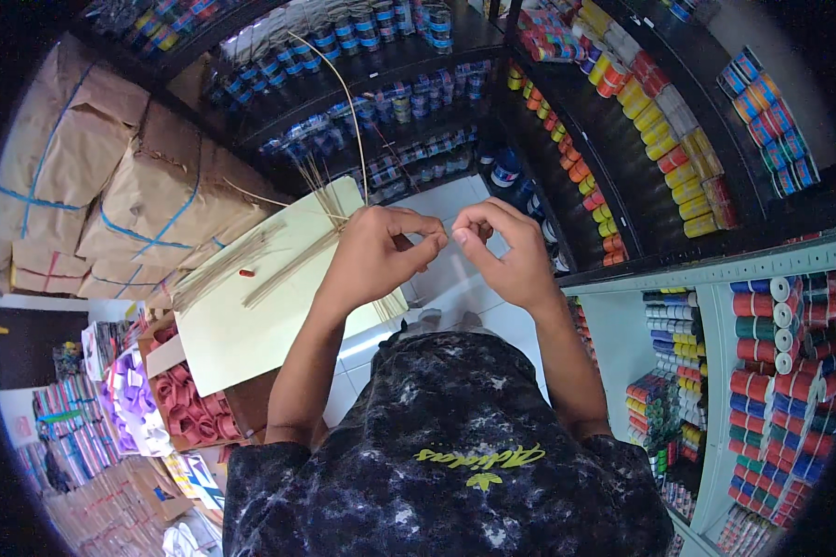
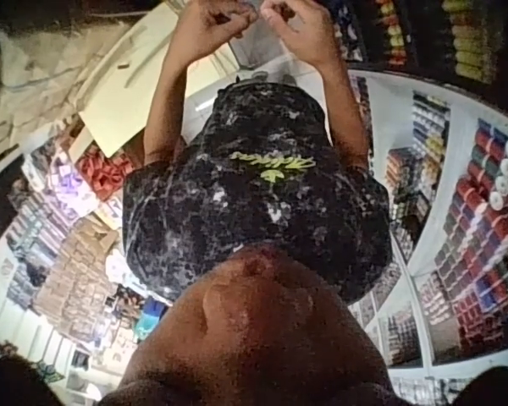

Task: The recorder is assembling a kite frame by tying thin bamboo sticks together with thread.

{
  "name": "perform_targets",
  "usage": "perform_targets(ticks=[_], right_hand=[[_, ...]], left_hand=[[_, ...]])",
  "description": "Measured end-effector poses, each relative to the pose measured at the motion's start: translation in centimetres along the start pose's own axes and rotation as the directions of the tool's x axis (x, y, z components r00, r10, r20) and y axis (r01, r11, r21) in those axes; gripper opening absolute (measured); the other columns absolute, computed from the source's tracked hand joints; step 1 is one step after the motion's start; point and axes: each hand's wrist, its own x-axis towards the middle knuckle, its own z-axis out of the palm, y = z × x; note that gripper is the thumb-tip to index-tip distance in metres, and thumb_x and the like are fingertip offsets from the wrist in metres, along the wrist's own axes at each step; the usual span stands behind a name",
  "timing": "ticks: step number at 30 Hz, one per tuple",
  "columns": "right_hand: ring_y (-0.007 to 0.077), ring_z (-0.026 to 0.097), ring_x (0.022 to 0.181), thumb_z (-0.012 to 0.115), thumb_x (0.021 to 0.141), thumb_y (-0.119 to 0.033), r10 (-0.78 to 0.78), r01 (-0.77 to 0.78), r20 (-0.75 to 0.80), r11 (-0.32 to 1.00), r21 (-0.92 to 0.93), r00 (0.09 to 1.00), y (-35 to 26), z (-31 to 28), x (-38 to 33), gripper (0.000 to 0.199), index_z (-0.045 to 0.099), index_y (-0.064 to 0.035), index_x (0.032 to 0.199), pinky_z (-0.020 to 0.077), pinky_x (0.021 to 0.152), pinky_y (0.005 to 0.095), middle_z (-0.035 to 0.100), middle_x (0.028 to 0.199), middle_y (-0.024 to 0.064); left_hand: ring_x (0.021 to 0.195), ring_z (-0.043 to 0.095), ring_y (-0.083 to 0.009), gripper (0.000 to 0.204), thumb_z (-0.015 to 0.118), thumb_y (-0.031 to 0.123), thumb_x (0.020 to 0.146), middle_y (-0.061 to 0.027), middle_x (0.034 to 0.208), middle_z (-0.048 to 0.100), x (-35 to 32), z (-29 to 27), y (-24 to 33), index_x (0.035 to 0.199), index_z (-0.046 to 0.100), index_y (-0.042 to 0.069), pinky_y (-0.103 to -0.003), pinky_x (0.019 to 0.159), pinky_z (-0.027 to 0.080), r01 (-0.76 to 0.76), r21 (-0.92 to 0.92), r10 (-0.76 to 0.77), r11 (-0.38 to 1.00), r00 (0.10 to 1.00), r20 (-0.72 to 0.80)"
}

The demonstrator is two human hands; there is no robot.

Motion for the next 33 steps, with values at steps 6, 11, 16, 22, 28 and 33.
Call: perform_targets(ticks=[6,11,16,22,28,33], right_hand=[[0.0136,0.057,0.074,0.068,0.09,-0.007,0.001,0.0,-0.024,1.0,0.01,1.0,0.4,0.2,0.0,0.008,0.066,-0.0005,0.094,0.0467,0.068,0.0286,0.061,0.083,0.0051],[0.0147,0.057,0.073,0.068,0.09,-0.008,-0.008,0.009,-0.029,1.0,0.008,1.0,0.9,0.5,-0.1,0.009,0.065,-0.0003,0.094,0.0476,0.067,0.0297,0.061,0.082,0.0058],[0.0147,0.057,0.072,0.068,0.089,-0.006,-0.004,0.004,-0.036,1.0,0.003,0.999,0.8,0.6,-0.3,0.008,0.065,-0.0002,0.093,0.0474,0.067,0.0297,0.061,0.081,0.0056],[0.0142,0.057,0.072,0.067,0.088,-0.006,-0.005,0.005,0.001,1.0,-0.004,1.0,0.7,0.6,-0.5,0.007,0.065,-0.0008,0.093,0.0475,0.067,0.0294,0.06,0.08,0.0055],[0.0173,0.059,0.071,0.069,0.087,-0.008,-0.016,0.015,-0.012,1.0,-0.024,1.0,1.1,1.1,-0.7,0.007,0.066,-0.004,0.091,0.047,0.07,0.0326,0.06,0.078,0.0042],[0.0187,0.058,0.069,0.07,0.085,-0.01,-0.1,0.095,-0.018,0.978,-0.183,0.995,1.0,1.0,-0.7,0.007,0.066,-0.0078,0.089,0.0441,0.072,0.0342,0.06,0.077,0.002]], left_hand=[[0.061,0.07,-0.0143,0.019,0.071,0.015,0.09,-0.011,0.076,0.072,-0.1,-0.1,0.0,0.095,0.076,-0.002,-0.027,0.055,0.055,0.011,-0.049,-0.01,0.999,1.0,0.02],[0.062,0.07,-0.0136,0.018,0.071,0.014,0.09,-0.0099,0.077,0.073,-0.2,-0.1,-0.1,0.096,0.076,-0.002,-0.025,0.055,0.054,0.006,-0.102,-0.002,0.995,0.999,0.039],[0.061,0.068,-0.0111,0.018,0.07,0.013,0.09,-0.006,0.073,0.07,-0.2,-0.2,-0.4,0.094,0.075,-0.004,-0.024,0.055,0.053,0.048,-0.129,-0.041,0.991,0.998,0.051],[0.061,0.067,-0.0086,0.019,0.068,0.013,0.091,-0.0026,0.071,0.067,-0.2,-0.5,-0.4,0.091,0.073,-0.005,-0.022,0.054,0.051,0.031,-0.133,-0.027,0.991,0.999,0.03],[0.061,0.066,-0.0077,0.019,0.068,0.013,0.092,-0.0018,0.071,0.067,0.0,-0.3,-0.4,0.092,0.073,-0.005,-0.023,0.055,0.051,0.032,-0.153,-0.027,0.988,0.999,0.036],[0.061,0.065,-0.0069,0.019,0.067,0.013,0.092,-0.0013,0.071,0.066,-0.1,-0.2,-0.4,0.092,0.073,-0.005,-0.023,0.055,0.05,0.041,-0.135,-0.04,0.99,0.999,0.013]])
